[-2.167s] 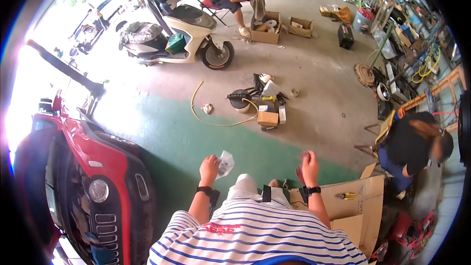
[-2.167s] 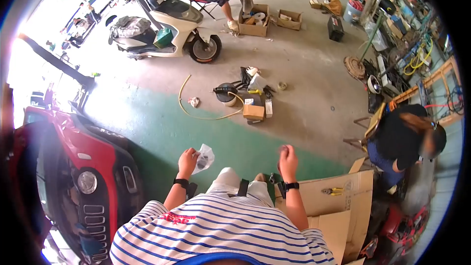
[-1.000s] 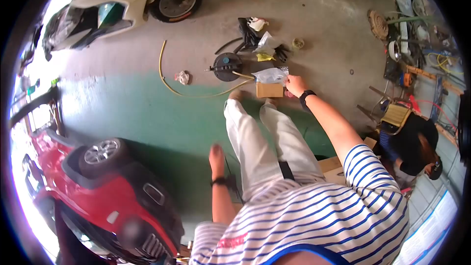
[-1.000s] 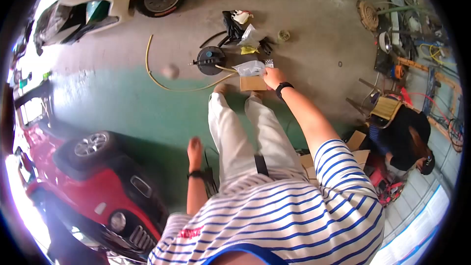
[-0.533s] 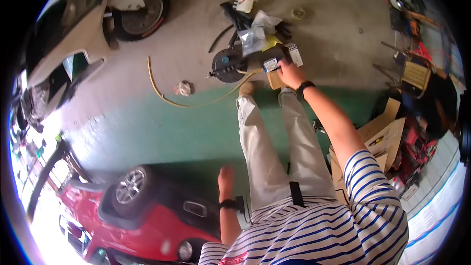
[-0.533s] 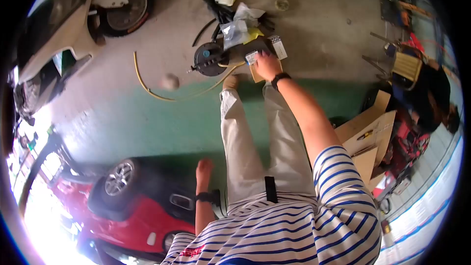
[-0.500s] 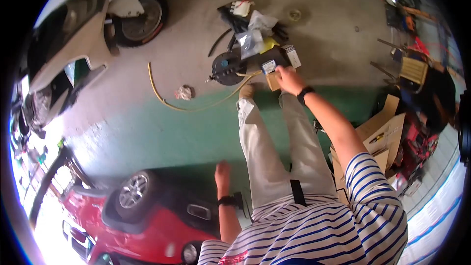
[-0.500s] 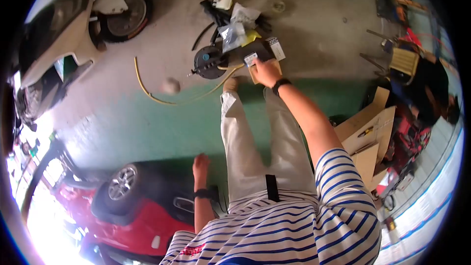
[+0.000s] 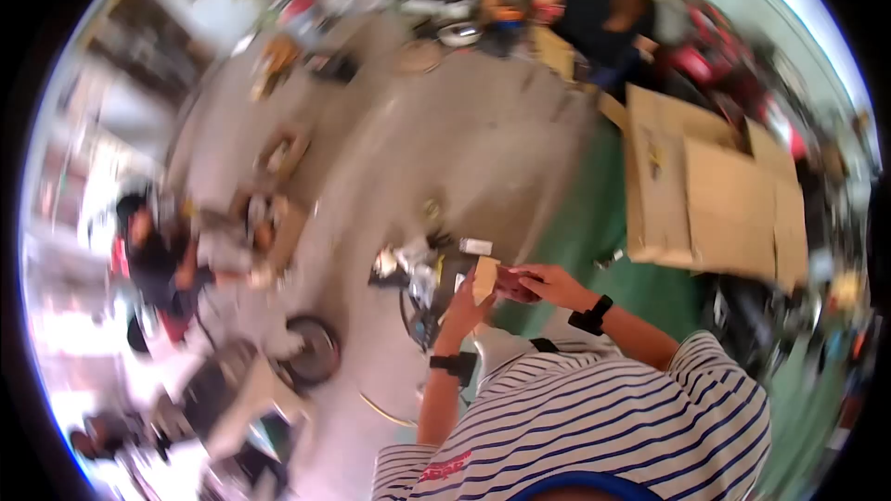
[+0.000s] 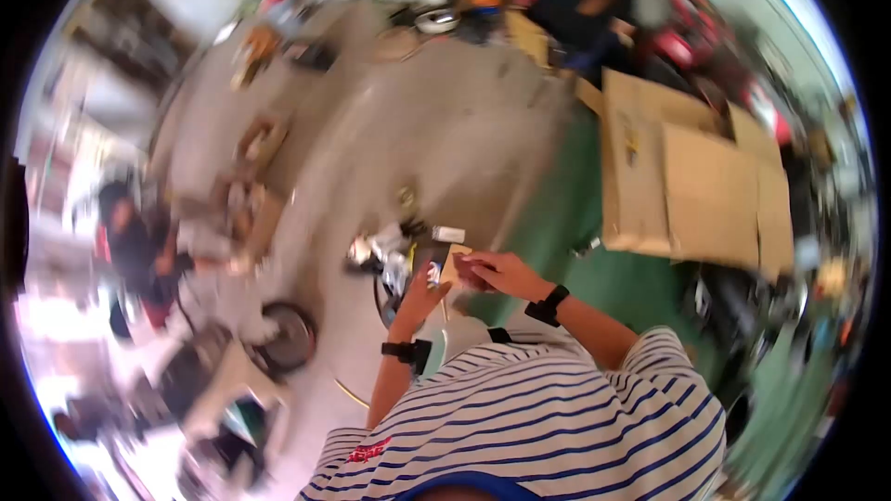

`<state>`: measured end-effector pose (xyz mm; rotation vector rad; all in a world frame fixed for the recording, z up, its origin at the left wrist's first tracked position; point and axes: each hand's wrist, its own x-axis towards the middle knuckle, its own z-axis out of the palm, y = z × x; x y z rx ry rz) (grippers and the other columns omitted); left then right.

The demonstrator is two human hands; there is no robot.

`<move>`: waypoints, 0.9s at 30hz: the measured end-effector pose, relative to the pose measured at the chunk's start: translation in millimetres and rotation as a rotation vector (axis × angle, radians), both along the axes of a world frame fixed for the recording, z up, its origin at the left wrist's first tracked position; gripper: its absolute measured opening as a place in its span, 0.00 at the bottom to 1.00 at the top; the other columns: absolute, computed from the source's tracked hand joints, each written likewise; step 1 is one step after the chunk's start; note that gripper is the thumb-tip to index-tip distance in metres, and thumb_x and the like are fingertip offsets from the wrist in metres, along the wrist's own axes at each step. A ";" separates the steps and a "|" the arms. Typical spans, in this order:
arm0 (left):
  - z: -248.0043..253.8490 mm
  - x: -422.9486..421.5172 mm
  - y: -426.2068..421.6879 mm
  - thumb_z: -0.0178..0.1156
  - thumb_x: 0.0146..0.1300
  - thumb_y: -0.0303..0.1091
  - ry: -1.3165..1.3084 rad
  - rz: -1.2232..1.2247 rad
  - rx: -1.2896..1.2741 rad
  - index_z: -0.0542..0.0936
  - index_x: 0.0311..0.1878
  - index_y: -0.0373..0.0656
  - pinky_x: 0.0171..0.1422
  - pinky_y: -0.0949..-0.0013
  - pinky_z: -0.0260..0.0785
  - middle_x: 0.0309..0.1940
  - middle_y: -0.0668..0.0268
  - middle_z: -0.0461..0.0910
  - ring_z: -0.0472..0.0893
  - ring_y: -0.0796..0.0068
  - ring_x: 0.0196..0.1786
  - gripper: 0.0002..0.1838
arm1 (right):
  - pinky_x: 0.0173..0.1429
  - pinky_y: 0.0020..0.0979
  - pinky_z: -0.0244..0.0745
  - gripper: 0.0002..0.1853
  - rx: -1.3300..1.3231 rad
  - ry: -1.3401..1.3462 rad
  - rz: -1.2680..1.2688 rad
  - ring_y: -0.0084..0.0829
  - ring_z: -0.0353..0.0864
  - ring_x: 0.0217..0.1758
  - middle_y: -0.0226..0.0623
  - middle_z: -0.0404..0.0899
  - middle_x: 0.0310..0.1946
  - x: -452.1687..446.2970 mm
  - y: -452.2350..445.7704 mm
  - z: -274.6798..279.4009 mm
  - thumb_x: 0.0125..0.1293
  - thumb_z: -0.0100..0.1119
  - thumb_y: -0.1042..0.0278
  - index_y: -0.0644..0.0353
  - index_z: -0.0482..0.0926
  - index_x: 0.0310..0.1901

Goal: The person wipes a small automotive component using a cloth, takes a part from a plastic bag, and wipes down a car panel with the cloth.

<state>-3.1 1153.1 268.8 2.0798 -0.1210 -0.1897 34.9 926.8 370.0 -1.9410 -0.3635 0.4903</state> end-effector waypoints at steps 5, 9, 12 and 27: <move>88.6 54.5 -155.5 0.55 0.58 0.30 0.116 -0.467 -0.206 0.51 0.68 0.44 0.49 0.65 0.70 0.43 0.52 0.78 0.79 0.61 0.44 0.36 | 0.47 0.34 0.72 0.16 0.196 -0.263 -0.305 0.41 0.78 0.41 0.44 0.78 0.41 -52.8 -109.2 41.3 0.66 0.47 0.65 0.56 0.72 0.54; 77.3 40.6 -291.9 0.55 0.61 0.30 0.105 -0.766 -0.192 0.62 0.62 0.40 0.53 0.70 0.67 0.46 0.57 0.77 0.76 0.67 0.50 0.26 | 0.53 0.32 0.70 0.15 0.215 -0.213 -0.568 0.36 0.77 0.47 0.43 0.77 0.46 -121.9 -229.5 40.3 0.67 0.45 0.70 0.58 0.71 0.55; 94.1 3.7 -414.1 0.55 0.63 0.31 0.172 -0.840 -0.301 0.64 0.60 0.38 0.54 0.73 0.66 0.46 0.60 0.75 0.74 0.73 0.49 0.23 | 0.51 0.31 0.71 0.16 -0.009 -0.213 -0.726 0.32 0.77 0.45 0.41 0.78 0.44 -184.2 -322.7 40.3 0.65 0.44 0.73 0.60 0.71 0.54; 156.9 -104.7 -715.4 0.52 0.62 0.28 0.184 -1.546 -0.135 0.46 0.71 0.48 0.49 0.69 0.68 0.39 0.59 0.76 0.77 0.68 0.38 0.37 | 0.41 0.29 0.72 0.18 -0.070 -0.081 -1.416 0.32 0.78 0.34 0.38 0.79 0.35 -321.8 -518.2 -24.6 0.55 0.57 0.66 0.61 0.73 0.48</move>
